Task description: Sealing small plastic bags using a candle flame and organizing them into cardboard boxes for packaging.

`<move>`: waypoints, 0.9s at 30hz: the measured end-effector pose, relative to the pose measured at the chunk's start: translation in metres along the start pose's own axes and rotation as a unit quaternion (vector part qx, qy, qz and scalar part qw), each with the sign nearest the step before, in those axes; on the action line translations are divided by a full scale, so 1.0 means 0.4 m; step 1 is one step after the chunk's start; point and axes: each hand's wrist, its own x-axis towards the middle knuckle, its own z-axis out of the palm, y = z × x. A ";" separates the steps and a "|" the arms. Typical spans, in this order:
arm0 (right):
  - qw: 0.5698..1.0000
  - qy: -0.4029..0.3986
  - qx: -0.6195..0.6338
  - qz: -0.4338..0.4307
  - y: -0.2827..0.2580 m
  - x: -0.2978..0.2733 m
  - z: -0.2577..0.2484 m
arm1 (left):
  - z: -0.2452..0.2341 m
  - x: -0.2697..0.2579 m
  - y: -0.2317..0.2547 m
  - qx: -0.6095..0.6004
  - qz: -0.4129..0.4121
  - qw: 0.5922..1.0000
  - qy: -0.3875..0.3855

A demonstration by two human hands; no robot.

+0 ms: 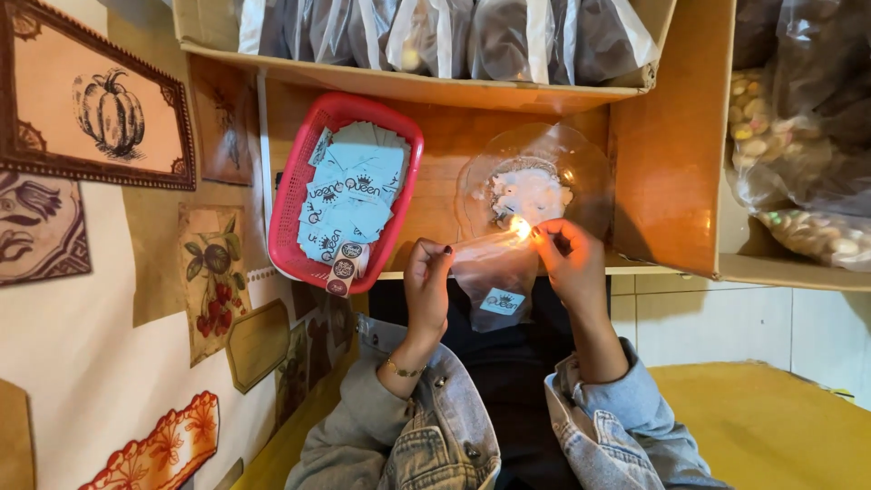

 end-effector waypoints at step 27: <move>0.999 -0.022 0.024 -0.029 0.068 0.016 0.009 | -0.014 -0.018 -0.012 -0.017 -0.048 0.999 0.015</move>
